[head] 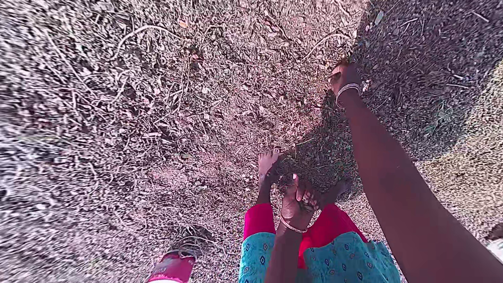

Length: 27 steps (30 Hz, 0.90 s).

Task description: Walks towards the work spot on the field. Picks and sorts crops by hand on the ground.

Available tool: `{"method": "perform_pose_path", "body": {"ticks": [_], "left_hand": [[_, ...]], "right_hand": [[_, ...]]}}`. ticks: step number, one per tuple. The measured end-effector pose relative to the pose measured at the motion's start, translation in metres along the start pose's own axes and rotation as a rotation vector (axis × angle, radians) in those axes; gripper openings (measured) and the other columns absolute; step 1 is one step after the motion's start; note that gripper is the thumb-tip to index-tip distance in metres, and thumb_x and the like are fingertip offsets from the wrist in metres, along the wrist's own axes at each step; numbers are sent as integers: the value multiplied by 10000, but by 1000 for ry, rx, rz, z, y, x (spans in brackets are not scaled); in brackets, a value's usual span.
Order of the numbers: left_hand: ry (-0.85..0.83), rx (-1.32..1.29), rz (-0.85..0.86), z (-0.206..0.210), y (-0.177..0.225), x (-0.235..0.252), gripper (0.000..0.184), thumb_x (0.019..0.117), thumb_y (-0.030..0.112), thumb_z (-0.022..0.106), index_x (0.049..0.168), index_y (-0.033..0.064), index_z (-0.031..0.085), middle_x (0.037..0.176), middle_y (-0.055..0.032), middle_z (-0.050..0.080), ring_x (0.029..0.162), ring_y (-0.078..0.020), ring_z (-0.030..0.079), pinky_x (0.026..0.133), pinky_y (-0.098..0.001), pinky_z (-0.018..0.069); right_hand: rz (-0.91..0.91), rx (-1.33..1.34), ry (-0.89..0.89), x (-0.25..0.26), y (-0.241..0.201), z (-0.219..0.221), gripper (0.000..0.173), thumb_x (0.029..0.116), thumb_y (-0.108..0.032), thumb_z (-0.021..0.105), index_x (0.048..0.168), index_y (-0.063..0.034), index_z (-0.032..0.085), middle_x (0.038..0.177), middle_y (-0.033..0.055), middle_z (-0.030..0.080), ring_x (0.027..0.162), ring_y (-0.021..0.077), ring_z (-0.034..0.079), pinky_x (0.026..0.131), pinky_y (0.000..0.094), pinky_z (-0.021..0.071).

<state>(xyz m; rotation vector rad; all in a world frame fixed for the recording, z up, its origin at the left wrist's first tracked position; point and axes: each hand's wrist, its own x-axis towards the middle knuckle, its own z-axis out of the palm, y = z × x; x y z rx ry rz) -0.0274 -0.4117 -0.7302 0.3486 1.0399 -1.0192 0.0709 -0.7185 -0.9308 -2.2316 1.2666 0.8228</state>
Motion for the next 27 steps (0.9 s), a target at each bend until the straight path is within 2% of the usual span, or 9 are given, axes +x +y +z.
{"method": "perform_pose_path", "body": {"ticks": [5,9,11,17,21,22,23,25,27], "left_hand": [[-39,-2,3,-1,5,-2,583,1069,373,370,568,197,612,558,63,584,517,-80,593,505,-242,492],[-31,-9,-1,0,0,3,558,1061,366,417,568,188,610,555,56,583,507,-84,593,498,-246,497],[-37,-11,-6,2,-1,3,566,1063,373,410,566,191,608,551,58,578,508,-83,588,507,-247,495],[-55,-34,11,9,6,2,595,1076,368,355,564,192,604,549,58,577,504,-85,583,501,-247,485],[-47,-30,0,8,2,5,606,1078,348,324,557,196,594,546,60,577,500,-80,583,496,-242,486],[-39,-34,2,8,2,5,607,1079,346,323,555,195,590,540,57,571,496,-81,582,492,-243,487],[-33,-38,4,8,2,5,609,1079,345,315,555,194,586,538,57,569,496,-82,581,492,-244,487],[-13,-66,34,9,1,6,617,1081,341,302,558,189,592,554,51,588,516,-91,601,511,-251,506],[57,-83,114,14,3,5,625,1093,325,259,581,187,590,601,41,625,581,-105,647,577,-262,558]], "right_hand": [[-86,103,51,-3,-6,4,443,920,-90,619,1354,-9,587,1346,248,608,1285,392,577,1063,588,445],[-166,88,46,7,-30,-5,613,893,-19,628,1489,-107,513,1478,234,520,1376,377,510,1131,527,413],[-172,33,38,13,-37,-3,639,899,-26,622,1512,-163,508,1531,217,483,1430,383,459,1144,555,401],[-235,-34,29,10,-27,5,483,922,-45,658,1385,43,551,1454,277,525,1392,403,489,1166,512,385],[-150,159,46,1,-3,6,497,912,-16,605,1402,23,531,1460,248,534,1377,347,520,1147,483,415],[-103,300,52,-2,3,8,463,936,-25,580,1397,0,550,1424,215,577,1316,295,576,1098,448,463],[-49,502,75,-6,9,11,408,951,-44,569,1359,-23,573,1307,170,638,1138,231,660,951,402,548],[2,1012,112,-20,16,10,228,1000,-49,559,1227,-47,551,1045,73,610,788,130,630,667,296,553],[56,1232,137,-39,21,6,190,1014,-45,530,1203,-62,509,975,28,559,713,101,582,625,267,534]]}}
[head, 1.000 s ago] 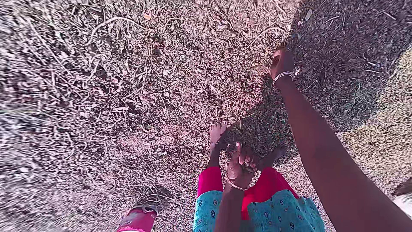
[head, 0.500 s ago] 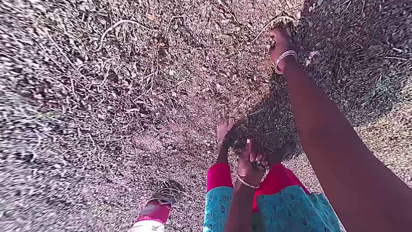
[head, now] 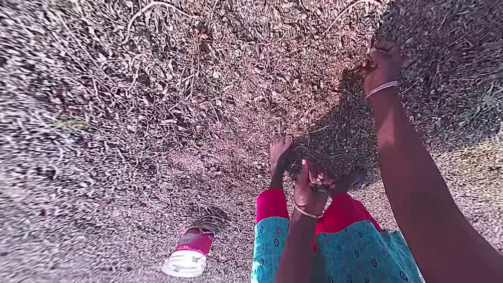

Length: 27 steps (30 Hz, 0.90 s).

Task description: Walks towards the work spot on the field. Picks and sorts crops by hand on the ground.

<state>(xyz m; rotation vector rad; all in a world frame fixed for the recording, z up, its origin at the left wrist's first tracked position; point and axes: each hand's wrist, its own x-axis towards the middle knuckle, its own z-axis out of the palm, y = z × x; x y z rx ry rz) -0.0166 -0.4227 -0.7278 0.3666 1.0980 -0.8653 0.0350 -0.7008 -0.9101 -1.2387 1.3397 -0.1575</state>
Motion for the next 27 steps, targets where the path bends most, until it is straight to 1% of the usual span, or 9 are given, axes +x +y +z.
{"method": "perform_pose_path", "body": {"ticks": [4,8,11,13,17,19,22,24,27], "left_hand": [[20,-64,125,-1,4,-2,464,1060,278,391,748,134,702,793,-47,733,780,-186,738,753,-341,617],[11,-128,169,-8,-1,0,427,1049,301,418,805,119,717,835,-70,746,819,-225,750,806,-383,622],[29,-173,192,-7,-2,0,466,1071,283,364,827,93,712,812,-77,740,797,-213,749,803,-364,623],[50,-170,187,-5,-2,0,488,1075,276,336,802,94,697,784,-68,732,768,-202,745,773,-351,625],[63,-169,206,-6,-4,1,463,1072,284,360,819,104,704,805,-68,731,772,-215,741,764,-367,624],[62,-175,243,-10,-3,3,428,1065,270,379,866,98,717,838,-86,741,790,-233,744,765,-381,624],[80,-166,279,-10,1,5,407,1073,260,366,921,100,708,871,-76,731,799,-223,736,763,-372,624],[103,-150,298,-11,2,6,411,1071,266,367,929,99,716,880,-74,729,804,-227,730,770,-378,618],[168,-103,327,-8,-1,6,500,1091,278,274,918,108,711,866,-63,741,811,-202,738,769,-366,623]], "right_hand": [[123,-307,-21,-25,25,-6,228,976,-52,610,1192,-12,547,1036,77,588,816,111,621,731,290,563],[-15,-438,-179,-29,43,17,292,1029,-86,546,1294,-51,662,1133,91,675,783,72,634,706,266,553],[-7,-697,-394,-45,51,48,433,1077,-78,437,1500,-101,527,1383,179,605,1095,230,665,928,376,543],[-101,-996,-693,-62,53,55,468,1057,-31,437,1516,-80,512,1467,256,554,1337,395,564,1142,527,408],[-17,-1341,-942,-93,26,28,500,1032,-12,501,1517,-133,525,1425,265,576,1318,476,549,1093,654,407],[-54,-1172,-713,-108,17,-5,381,1045,-29,491,1410,-41,601,1370,276,604,1250,445,602,1062,619,449],[-75,-740,-360,-150,-6,-39,221,1027,-127,575,1177,8,668,1111,178,658,899,230,663,822,438,560],[-169,-479,-355,-191,-24,-47,132,968,-92,630,1086,-52,674,1057,40,681,912,92,678,812,300,588],[-303,-163,-600,-250,-33,-44,146,947,-130,658,1082,-121,714,1153,-14,699,1099,104,672,939,306,595]]}}
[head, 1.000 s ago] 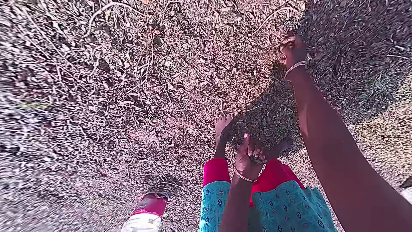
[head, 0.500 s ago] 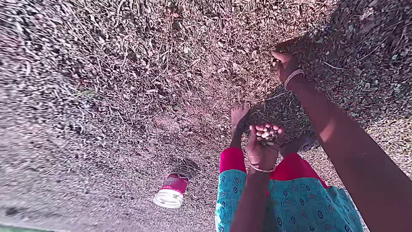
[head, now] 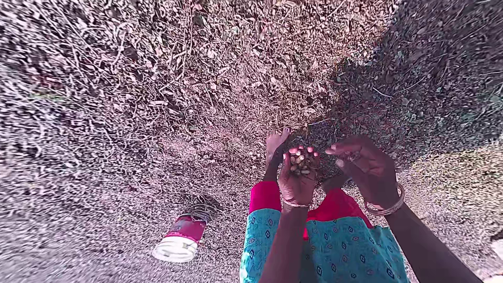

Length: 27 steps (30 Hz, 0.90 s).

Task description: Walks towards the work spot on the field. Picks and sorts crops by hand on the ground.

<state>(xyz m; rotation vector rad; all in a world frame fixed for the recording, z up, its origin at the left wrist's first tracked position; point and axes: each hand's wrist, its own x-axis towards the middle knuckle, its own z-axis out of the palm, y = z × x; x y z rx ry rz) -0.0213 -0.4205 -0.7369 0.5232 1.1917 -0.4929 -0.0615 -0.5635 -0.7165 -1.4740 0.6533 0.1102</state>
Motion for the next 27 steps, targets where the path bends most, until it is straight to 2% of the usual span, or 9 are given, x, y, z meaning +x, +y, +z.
{"method": "perform_pose_path", "body": {"ticks": [3,5,9,11,16,19,23,25,27], "left_hand": [[-38,36,-63,6,0,-3,529,1094,276,234,907,96,694,823,-56,727,763,-168,729,712,-326,621],[-161,80,-139,4,1,-5,436,1072,259,347,908,101,719,907,-89,748,865,-225,745,796,-377,623],[-358,194,-250,8,0,-9,241,960,305,638,806,165,760,873,-32,751,853,-171,740,777,-344,622],[-454,261,-303,8,0,-8,237,936,349,686,809,169,773,847,-8,745,836,-148,735,760,-328,618],[-524,303,-460,4,2,-9,323,986,350,628,788,129,755,775,-11,719,745,-140,723,677,-309,613],[-521,342,-460,6,4,-10,347,985,374,622,762,142,750,743,9,705,677,-110,696,608,-270,580],[-418,302,-377,7,-11,-11,378,1000,293,571,685,145,718,639,24,667,551,-72,639,517,-225,528],[-417,324,-379,5,-14,-11,421,1019,266,511,658,157,699,624,36,661,547,-60,636,512,-214,522],[-413,348,-403,6,-15,-13,495,1040,239,422,625,149,676,601,31,657,516,-51,625,480,-200,504]], "right_hand": [[-60,-134,-78,-11,-2,4,306,988,-336,652,1155,-91,726,1385,90,609,1343,164,538,1079,353,508],[-25,-257,89,9,10,-23,272,972,-246,634,1133,-46,722,1393,122,593,1336,172,529,1076,347,488],[331,-404,390,120,61,-106,312,1027,-176,571,1240,40,643,1335,202,595,1244,232,559,1054,404,451],[473,-492,436,192,85,-135,455,1047,-260,559,1393,36,570,1437,249,549,1354,324,511,1131,492,392],[448,-679,499,320,100,-93,908,876,-450,763,1603,-94,352,1634,237,327,1525,377,296,1231,540,252],[281,-804,93,309,84,-24,607,898,-373,737,1467,-218,595,1678,188,265,1533,400,259,1215,592,229],[48,-750,-527,241,74,15,267,955,-180,670,1196,-141,780,1511,110,564,1465,359,423,1150,678,267],[-21,-599,-413,211,77,-1,221,973,-100,621,1112,-49,786,1349,134,682,1340,277,590,1145,497,420],[35,-545,-125,204,82,-35,261,971,-54,609,1192,11,729,1344,177,668,1313,258,605,1141,413,452]]}}
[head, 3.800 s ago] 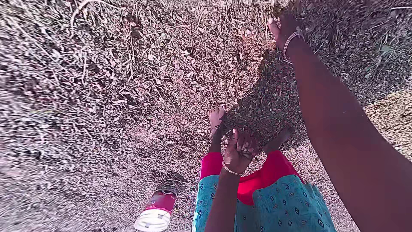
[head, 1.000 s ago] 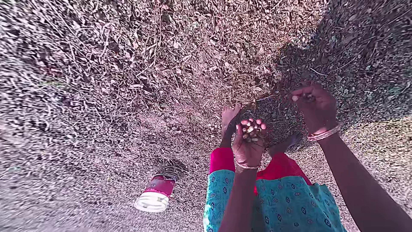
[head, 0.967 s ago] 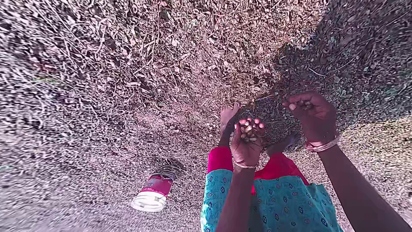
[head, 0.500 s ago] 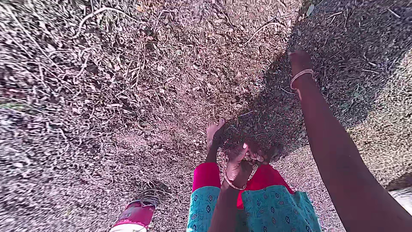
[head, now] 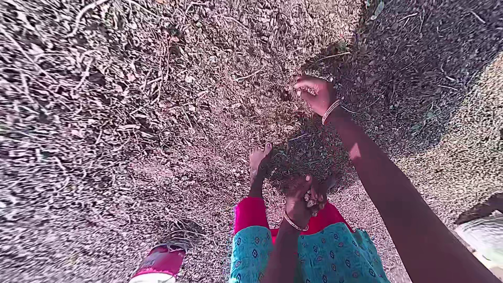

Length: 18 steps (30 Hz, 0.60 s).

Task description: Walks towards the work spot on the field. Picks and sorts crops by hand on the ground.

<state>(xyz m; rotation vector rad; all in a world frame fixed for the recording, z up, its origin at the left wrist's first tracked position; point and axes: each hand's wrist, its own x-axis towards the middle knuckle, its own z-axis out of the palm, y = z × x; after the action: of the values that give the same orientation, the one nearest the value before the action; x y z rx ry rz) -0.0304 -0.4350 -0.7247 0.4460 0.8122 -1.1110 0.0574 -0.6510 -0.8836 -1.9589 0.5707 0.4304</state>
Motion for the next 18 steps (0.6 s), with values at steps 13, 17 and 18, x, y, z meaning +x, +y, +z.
{"method": "perform_pose_path", "body": {"ticks": [13,17,18], "left_hand": [[223,326,-180,24,-16,0,588,1085,184,267,534,179,472,476,72,526,384,-3,468,390,-162,376],[131,302,-168,21,-13,3,612,1082,268,239,514,211,460,469,93,511,389,-3,468,396,-174,382],[119,305,-178,22,-13,2,610,1078,270,253,508,207,463,467,89,514,385,-6,467,392,-179,379]], "right_hand": [[3,-378,-204,111,-25,-6,641,880,-236,773,1485,-162,574,1668,217,282,1557,481,114,1227,649,143],[-152,-189,-616,44,-45,4,266,968,-86,657,1206,-111,772,1521,112,550,1456,305,461,1187,514,353],[-110,-40,-581,27,-39,-5,243,988,-59,621,1183,-45,765,1411,134,641,1363,262,570,1152,446,422]]}}
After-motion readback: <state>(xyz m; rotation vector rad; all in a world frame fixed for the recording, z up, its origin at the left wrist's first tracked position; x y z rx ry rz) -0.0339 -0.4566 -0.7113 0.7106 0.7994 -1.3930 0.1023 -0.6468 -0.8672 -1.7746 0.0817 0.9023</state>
